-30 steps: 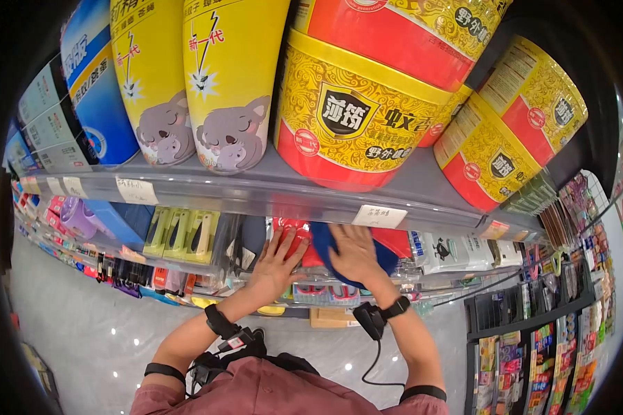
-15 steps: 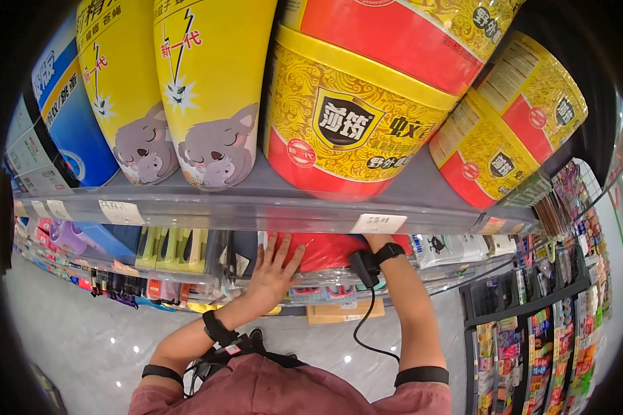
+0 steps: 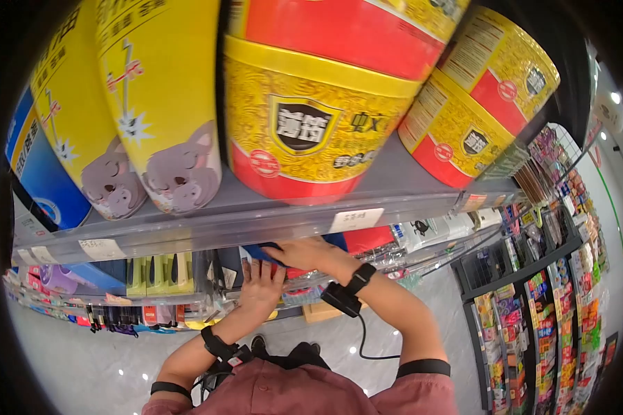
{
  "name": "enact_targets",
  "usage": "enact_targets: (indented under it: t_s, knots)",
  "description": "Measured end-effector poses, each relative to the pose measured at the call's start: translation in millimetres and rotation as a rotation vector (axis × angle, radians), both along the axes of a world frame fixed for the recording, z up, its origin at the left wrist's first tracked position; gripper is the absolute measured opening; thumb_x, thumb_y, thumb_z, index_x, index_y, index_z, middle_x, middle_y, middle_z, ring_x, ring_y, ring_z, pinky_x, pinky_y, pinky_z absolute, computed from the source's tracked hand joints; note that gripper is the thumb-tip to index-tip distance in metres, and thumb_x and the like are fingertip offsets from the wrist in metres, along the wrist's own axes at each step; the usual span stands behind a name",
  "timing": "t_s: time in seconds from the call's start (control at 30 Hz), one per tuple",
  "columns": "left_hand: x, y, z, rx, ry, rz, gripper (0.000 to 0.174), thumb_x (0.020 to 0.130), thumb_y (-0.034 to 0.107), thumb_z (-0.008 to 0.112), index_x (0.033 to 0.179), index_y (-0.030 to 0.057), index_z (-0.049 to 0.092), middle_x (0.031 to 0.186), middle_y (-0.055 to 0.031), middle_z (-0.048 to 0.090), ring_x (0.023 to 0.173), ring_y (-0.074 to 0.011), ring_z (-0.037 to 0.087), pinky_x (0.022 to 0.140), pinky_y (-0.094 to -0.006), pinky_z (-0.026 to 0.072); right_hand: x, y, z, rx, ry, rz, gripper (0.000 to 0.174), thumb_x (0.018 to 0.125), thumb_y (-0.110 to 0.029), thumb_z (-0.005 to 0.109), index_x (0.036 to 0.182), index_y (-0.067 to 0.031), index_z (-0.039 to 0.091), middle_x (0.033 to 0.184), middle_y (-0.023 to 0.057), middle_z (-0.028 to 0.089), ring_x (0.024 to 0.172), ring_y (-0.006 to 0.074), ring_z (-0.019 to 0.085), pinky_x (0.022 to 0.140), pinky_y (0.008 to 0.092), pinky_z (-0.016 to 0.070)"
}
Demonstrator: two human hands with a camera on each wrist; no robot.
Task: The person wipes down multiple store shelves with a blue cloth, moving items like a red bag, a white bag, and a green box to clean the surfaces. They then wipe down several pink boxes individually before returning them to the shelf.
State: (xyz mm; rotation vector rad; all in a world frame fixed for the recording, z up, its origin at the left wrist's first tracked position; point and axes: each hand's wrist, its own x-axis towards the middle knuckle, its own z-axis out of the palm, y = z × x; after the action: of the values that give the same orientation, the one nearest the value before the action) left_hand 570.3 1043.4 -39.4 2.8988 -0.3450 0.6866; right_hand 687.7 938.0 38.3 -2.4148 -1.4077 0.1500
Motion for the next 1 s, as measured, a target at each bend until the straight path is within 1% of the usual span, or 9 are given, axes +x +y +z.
enact_targets:
  t_s: [0.13, 0.2, 0.37, 0.43, 0.5, 0.63, 0.7, 0.87, 1.0]
  knots:
    - [-1.5, -2.1, 13.3, -0.032, -0.014, 0.03, 0.068, 0.07, 0.034, 0.065, 0.124, 0.0019, 0.041, 0.126, -0.0298, 0.035, 0.118, -0.0493, 0.033, 0.086, -0.0614, 0.0362, 23.6, -64.0, 8.6, -0.125, -0.198, -0.203, 0.044, 0.085, -0.039, 0.04, 0.111, -0.0072, 0.052, 0.11, 0.0194, 0.054, 0.103, 0.0352, 0.05, 0.087, 0.0427, 0.0395]
    - [0.4, -4.8, 13.1, -0.015, 0.0, 0.056, 0.076, 0.069, 0.034, 0.066, 0.13, 0.0029, 0.034, 0.132, -0.0301, 0.028, 0.12, -0.0497, 0.028, 0.087, -0.0619, 0.0347, 37.3, -107.3, 6.0, -0.236, -0.12, -0.397, 0.049, 0.085, -0.039, 0.037, 0.122, -0.0092, 0.046, 0.122, 0.0179, 0.047, 0.114, 0.0332, 0.043, 0.099, 0.0425, 0.0296]
    - [-2.7, -12.9, 33.1, -0.032, 0.067, 0.068, 0.073, 0.07, 0.029, 0.066, 0.13, 0.0013, 0.034, 0.132, -0.0294, 0.028, 0.123, -0.0489, 0.024, 0.092, -0.0637, 0.0254, 48.8, -162.0, -13.4, -0.164, -0.136, -0.482, 0.056, 0.082, -0.038, 0.042, 0.127, -0.0035, 0.039, 0.13, 0.0196, 0.039, 0.124, 0.0345, 0.03, 0.105, 0.0464, 0.0142]
    - [-2.9, -14.8, 43.7, -0.009, 0.111, 0.071, 0.065, 0.069, 0.027, 0.065, 0.124, 0.0009, 0.041, 0.13, -0.0304, 0.031, 0.121, -0.0506, 0.026, 0.093, -0.0655, 0.0207, 31.3, -148.1, -14.4, -0.088, -0.458, -0.473, 0.056, 0.082, -0.034, 0.044, 0.128, -0.0043, 0.038, 0.134, 0.0186, 0.034, 0.126, 0.0363, 0.026, 0.104, 0.0509, 0.0127]
    - [-2.1, -16.7, 48.6, -0.004, 0.115, 0.077, 0.061, 0.069, 0.025, 0.064, 0.121, 0.0005, 0.042, 0.13, -0.0308, 0.03, 0.121, -0.0503, 0.026, 0.095, -0.0644, 0.0177, 4.1, -127.3, 5.9, -0.129, -0.373, -0.367, 0.058, 0.078, -0.029, 0.048, 0.13, -0.0055, 0.036, 0.133, 0.0175, 0.034, 0.126, 0.0345, 0.026, 0.102, 0.0507, 0.0154]
    - [-4.2, -20.2, 53.3, 0.017, 0.171, 0.081, 0.063, 0.067, 0.021, 0.065, 0.121, -0.0012, 0.041, 0.131, -0.032, 0.028, 0.121, -0.0501, 0.025, 0.096, -0.0628, 0.0195, -46.2, -97.6, 7.2, 0.116, -0.289, 0.028, 0.065, 0.072, -0.029, 0.06, 0.13, -0.0131, 0.036, 0.134, 0.0119, 0.035, 0.121, 0.0274, 0.034, 0.1, 0.0443, 0.0225]
    - [-6.4, -18.9, 55.4, 0.019, 0.22, 0.085, 0.064, 0.066, 0.021, 0.066, 0.12, -0.0022, 0.041, 0.132, -0.0323, 0.026, 0.122, -0.0499, 0.023, 0.096, -0.0628, 0.0195, -47.6, -102.0, -1.1, 0.187, -0.28, 0.085, 0.065, 0.072, -0.029, 0.061, 0.13, -0.0149, 0.037, 0.134, 0.0104, 0.034, 0.121, 0.0273, 0.034, 0.1, 0.0421, 0.024]
    - [-9.1, -30.8, 81.3, -0.044, 0.277, 0.135, 0.069, 0.069, 0.038, 0.068, 0.121, -0.0009, 0.043, 0.135, -0.023, 0.028, 0.127, -0.0397, 0.024, 0.098, -0.0564, 0.0214, -27.9, -147.4, -12.9, 0.224, -0.424, -0.042, 0.059, 0.071, -0.03, 0.062, 0.125, -0.0194, 0.043, 0.13, 0.0098, 0.039, 0.117, 0.0251, 0.038, 0.096, 0.0393, 0.0296]
    - [-1.6, -32.5, 83.9, -0.073, 0.234, 0.135, 0.069, 0.069, 0.045, 0.067, 0.113, -0.0041, 0.049, 0.129, -0.0267, 0.034, 0.125, -0.0423, 0.024, 0.098, -0.0589, 0.0179, -22.3, -187.2, -34.0, 0.274, -0.527, -0.176, 0.053, 0.064, -0.025, 0.065, 0.114, -0.0167, 0.052, 0.124, 0.0075, 0.044, 0.113, 0.0231, 0.042, 0.092, 0.0374, 0.032]
